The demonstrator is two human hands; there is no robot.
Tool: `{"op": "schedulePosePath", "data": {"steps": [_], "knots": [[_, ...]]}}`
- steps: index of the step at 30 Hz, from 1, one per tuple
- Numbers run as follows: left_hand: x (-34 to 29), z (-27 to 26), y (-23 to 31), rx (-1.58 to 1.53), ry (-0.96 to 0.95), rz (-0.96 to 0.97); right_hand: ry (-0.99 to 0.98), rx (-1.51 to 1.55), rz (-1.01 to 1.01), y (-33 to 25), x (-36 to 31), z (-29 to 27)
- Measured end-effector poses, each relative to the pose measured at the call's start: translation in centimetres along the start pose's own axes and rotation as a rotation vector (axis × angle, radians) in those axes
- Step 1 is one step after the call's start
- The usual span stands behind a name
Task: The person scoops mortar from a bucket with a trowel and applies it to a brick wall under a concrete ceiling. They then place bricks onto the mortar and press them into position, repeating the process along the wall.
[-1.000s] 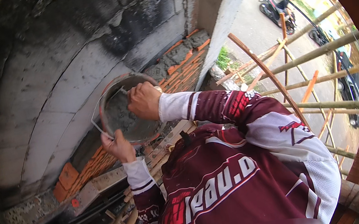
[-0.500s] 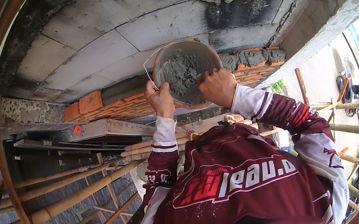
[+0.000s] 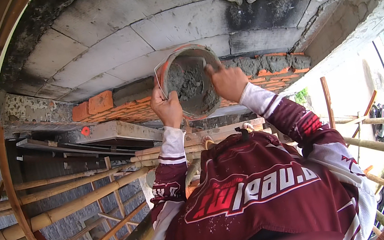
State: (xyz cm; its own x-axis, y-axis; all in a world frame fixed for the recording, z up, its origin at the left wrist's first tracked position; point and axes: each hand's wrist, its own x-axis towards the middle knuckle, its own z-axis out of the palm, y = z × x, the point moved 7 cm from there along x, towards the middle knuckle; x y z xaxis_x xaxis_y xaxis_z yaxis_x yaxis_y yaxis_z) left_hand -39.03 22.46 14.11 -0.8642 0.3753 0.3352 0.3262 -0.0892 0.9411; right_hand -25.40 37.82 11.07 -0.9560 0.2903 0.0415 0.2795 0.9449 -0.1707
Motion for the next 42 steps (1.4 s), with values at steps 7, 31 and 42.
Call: {"op": "schedulePosePath", "data": {"steps": [7, 31, 42], "knots": [[0.6, -1.9, -1.9, -0.169, 0.05, -0.02, -0.345, 0.057, -0.019, -0.1, -0.4, 0.9], [2.9, -1.9, -0.7, -0.189, -0.097, 0.013, -0.02, -0.086, -0.106, -2.6, 1.4, -2.3], [1.8, -0.9, 2.1, 0.005, -0.039, 0.076, -0.047, -0.1, -0.143, -3.0, 1.1, -3.0]]}}
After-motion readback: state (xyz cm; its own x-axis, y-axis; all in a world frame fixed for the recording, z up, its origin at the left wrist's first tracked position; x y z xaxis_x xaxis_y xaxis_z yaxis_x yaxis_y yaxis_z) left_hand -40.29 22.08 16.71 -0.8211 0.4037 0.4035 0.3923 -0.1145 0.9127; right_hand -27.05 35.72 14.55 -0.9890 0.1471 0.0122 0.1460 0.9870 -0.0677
